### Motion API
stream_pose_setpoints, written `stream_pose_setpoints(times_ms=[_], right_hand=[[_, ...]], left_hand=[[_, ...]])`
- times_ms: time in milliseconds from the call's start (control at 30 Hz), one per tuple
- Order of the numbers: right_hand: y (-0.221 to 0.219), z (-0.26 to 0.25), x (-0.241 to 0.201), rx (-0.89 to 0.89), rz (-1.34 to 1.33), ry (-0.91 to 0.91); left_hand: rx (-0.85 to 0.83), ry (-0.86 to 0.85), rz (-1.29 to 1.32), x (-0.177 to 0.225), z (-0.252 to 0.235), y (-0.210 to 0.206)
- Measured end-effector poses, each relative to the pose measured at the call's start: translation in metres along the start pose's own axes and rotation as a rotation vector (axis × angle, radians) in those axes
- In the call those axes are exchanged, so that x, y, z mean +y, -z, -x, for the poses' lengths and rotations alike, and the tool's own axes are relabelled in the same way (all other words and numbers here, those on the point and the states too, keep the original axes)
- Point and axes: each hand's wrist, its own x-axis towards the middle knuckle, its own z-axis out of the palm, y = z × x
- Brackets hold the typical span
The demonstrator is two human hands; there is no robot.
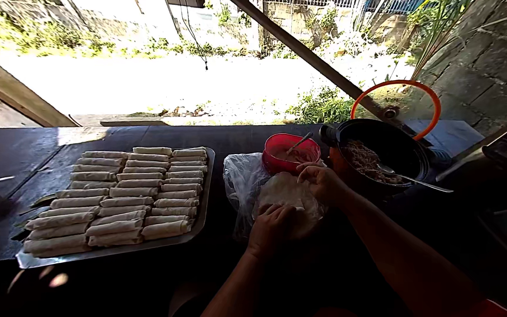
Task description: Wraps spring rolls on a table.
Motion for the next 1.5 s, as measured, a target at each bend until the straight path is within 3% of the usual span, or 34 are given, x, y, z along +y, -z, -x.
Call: stream_pose_setpoints(times_ms=[200, 367, 567, 800, 967, 1500], right_hand=[[-0.042, 0.010, 0.019, -0.126, -0.086, 0.073], [-0.043, 0.008, 0.018, -0.149, -0.078, 0.054], [-0.046, 0.009, 0.006, -0.188, 0.009, 0.128], [-0.061, 0.006, 0.005, -0.290, 0.407, 0.248], [-0.057, 0.007, 0.009, -0.185, 0.414, 0.327], [-0.052, 0.010, 0.004, -0.246, 0.602, 0.331]], left_hand=[[0.049, 0.034, 0.086, -0.002, 0.002, 0.007], [0.122, 0.169, 0.002, -0.001, 0.014, 0.018], [0.147, 0.300, 0.101, -0.006, 0.025, 0.032], [0.085, 0.286, 0.081, -0.008, 0.028, 0.025], [0.041, 0.297, 0.051, -0.008, 0.026, 0.025], [0.070, 0.304, 0.023, -0.008, 0.026, 0.020]])
